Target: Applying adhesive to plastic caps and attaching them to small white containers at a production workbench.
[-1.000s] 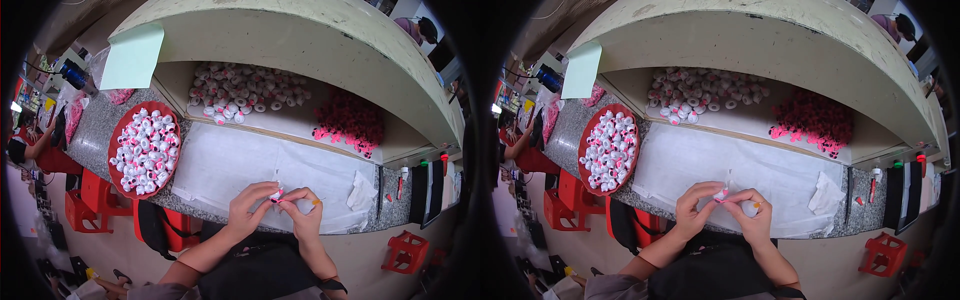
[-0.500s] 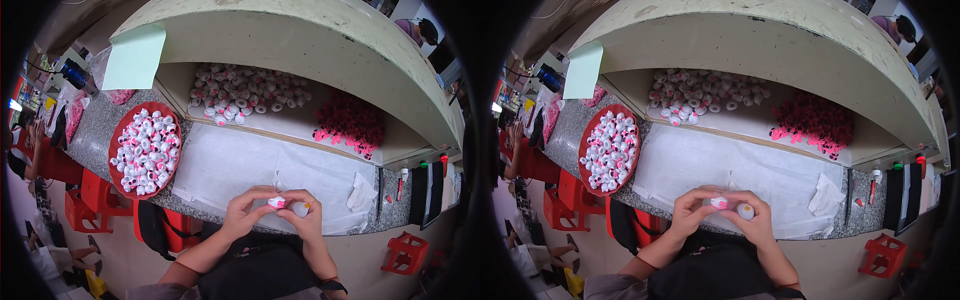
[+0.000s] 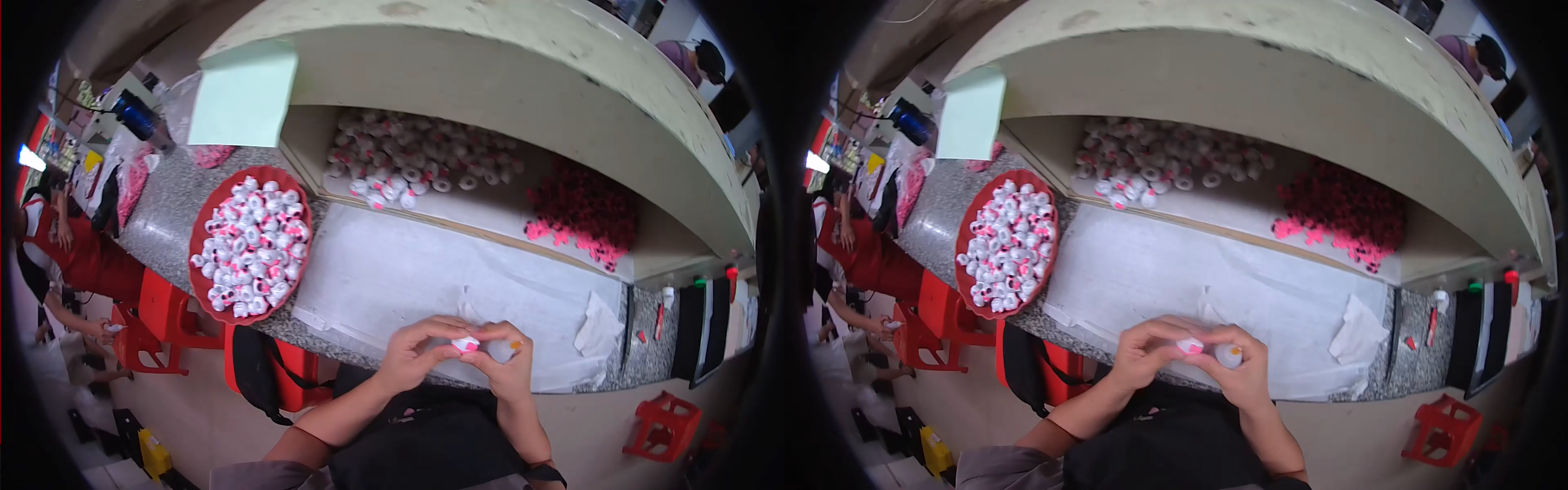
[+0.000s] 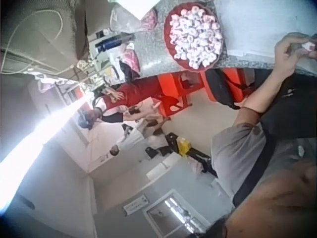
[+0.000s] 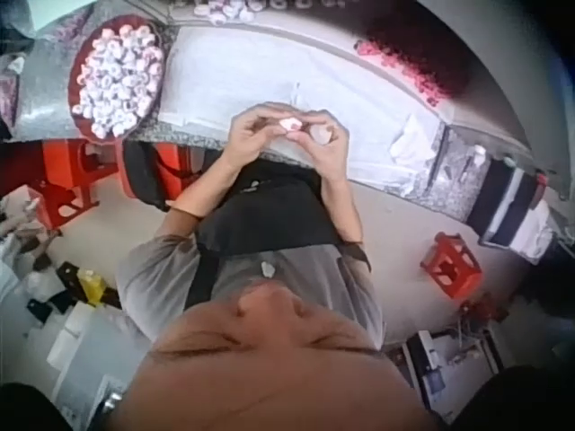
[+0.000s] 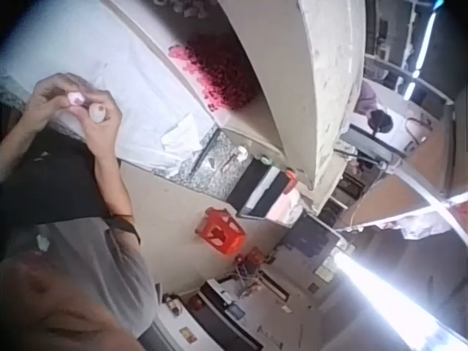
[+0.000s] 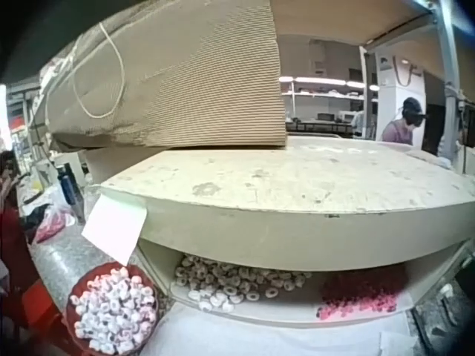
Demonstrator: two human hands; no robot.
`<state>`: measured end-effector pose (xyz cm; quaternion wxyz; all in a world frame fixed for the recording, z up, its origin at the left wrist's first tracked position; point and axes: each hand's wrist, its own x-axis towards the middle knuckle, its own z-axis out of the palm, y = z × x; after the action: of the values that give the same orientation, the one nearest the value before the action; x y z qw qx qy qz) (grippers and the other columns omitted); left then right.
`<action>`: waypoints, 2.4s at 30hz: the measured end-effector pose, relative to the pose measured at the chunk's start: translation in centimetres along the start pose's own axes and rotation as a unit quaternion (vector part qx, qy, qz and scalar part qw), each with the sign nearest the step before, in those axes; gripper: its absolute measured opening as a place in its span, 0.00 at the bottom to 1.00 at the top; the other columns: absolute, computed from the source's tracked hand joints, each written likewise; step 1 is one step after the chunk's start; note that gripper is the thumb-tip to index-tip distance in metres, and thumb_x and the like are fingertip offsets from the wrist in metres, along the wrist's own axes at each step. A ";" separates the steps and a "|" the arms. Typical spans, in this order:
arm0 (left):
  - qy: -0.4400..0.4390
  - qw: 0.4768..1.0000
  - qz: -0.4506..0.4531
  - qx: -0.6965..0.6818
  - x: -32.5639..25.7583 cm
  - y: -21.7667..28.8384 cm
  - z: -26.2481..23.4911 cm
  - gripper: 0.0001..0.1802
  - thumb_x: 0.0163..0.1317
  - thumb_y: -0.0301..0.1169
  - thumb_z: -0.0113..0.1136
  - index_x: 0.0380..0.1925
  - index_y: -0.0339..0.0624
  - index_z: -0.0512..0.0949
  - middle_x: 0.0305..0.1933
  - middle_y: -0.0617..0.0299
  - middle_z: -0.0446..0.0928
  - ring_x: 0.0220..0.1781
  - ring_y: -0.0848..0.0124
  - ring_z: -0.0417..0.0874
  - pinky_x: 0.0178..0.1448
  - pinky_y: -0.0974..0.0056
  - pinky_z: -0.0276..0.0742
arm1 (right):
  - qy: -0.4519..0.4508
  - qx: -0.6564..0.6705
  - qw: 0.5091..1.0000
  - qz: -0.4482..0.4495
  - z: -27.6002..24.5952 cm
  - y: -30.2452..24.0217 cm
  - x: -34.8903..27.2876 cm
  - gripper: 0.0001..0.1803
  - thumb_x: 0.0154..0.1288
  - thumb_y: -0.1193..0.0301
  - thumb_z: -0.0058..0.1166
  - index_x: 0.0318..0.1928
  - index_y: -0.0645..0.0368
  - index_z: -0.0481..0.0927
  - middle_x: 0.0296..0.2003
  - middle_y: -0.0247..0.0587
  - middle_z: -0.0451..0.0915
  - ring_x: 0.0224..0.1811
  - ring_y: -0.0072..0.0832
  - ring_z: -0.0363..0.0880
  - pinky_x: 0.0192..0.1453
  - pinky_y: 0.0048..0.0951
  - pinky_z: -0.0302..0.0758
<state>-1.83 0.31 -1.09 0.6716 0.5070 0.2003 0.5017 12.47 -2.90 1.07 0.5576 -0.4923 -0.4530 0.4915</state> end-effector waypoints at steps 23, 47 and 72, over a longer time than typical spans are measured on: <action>0.015 0.998 -0.056 -0.014 -0.6 0.4 0.3 0.13 0.53 0.20 0.48 0.41 0.32 0.69 0.44 0.54 0.70 0.51 0.68 0.67 0.56 0.65 0.59 | -0.016 0.061 0.997 0.050 -0.2 0.2 -0.4 0.14 0.43 0.82 0.56 0.35 0.63 0.75 0.32 0.37 0.75 0.33 0.18 0.71 0.39 0.18 0.66; 0.193 0.858 0.197 0.433 -2.1 6.5 -4.1 0.07 0.47 0.20 0.54 0.28 0.38 0.74 0.36 0.54 0.73 0.39 0.63 0.74 0.47 0.61 0.67 | -0.005 0.100 0.991 0.085 2.7 -1.5 -0.3 0.20 0.39 0.84 0.56 0.38 0.66 0.71 0.31 0.43 0.74 0.27 0.21 0.70 0.34 0.21 0.69; 0.028 0.701 0.259 0.664 16.0 -1.8 -1.6 0.09 0.39 0.25 0.58 0.25 0.42 0.75 0.29 0.57 0.68 0.30 0.64 0.70 0.36 0.63 0.67 | 0.110 0.104 0.987 -0.060 -5.3 -0.2 -2.8 0.22 0.43 0.82 0.46 0.42 0.62 0.59 0.36 0.45 0.62 0.26 0.27 0.68 0.27 0.22 0.70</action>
<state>4.48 15.14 0.52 -0.0013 0.8390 0.3608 0.4073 17.45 -6.28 0.66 0.6805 -0.4546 -0.3637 0.4449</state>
